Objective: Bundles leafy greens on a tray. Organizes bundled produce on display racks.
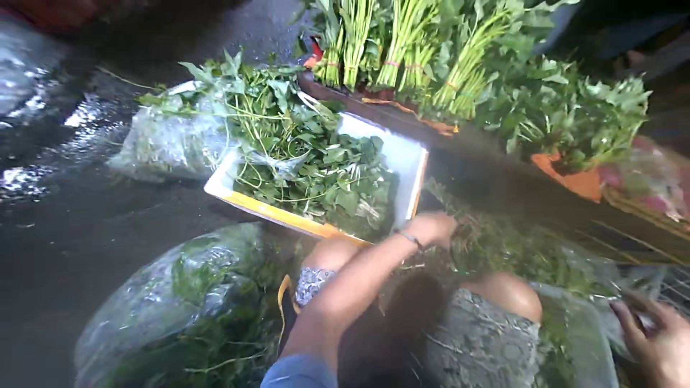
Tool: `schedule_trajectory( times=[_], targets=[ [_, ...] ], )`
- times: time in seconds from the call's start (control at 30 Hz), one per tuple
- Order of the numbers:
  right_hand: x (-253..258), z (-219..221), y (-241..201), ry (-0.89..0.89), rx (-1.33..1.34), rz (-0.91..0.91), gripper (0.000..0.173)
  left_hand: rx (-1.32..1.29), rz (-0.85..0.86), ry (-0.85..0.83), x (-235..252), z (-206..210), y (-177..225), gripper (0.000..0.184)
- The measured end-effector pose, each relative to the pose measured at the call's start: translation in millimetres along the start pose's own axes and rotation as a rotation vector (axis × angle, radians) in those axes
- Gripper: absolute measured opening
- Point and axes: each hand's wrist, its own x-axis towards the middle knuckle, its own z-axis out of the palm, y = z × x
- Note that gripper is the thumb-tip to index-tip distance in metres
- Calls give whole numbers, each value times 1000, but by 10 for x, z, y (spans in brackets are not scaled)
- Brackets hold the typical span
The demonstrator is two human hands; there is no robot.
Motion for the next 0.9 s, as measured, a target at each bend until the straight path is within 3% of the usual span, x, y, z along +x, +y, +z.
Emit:
schedule_trajectory(
  times=[0.13,0.2,0.3,0.43,0.53,0.6,0.67,0.73,0.83,0.9],
  targets=[
    [853,53,-1469,126,517,-464,39,-86,-337,347,315,-206,-918,27],
    [1015,134,-2104,40,769,-575,31,-52,-534,477,323,-176,-1420,26],
    [1103,432,-2747,-190,979,-687,21,-108,-746,470,109,-35,-1842,36],
    [1204,868,-2839,-354,829,-676,19,-103,-799,624,-205,-256,-1709,33],
    [1333,985,-2761,-333,782,-561,19,-107,-1007,676,-557,-437,-1714,24],
    [1359,983,-2765,-276,801,-523,20,-218,-1152,925,-925,-454,-1929,36],
    [1337,925,-2780,-245,822,-559,20,-405,-1260,1211,-1257,-451,-2217,62],
    [1291,896,-2784,-266,795,-613,21,-642,-1307,1290,-1491,-397,-2480,70],
    [1220,919,-2812,-335,692,-645,21,-849,-1192,1337,-1608,-194,-2763,48],
    [1187,918,-2871,-347,697,-687,21,-749,-1110,1426,-1649,-161,-2532,31]
  ],
)
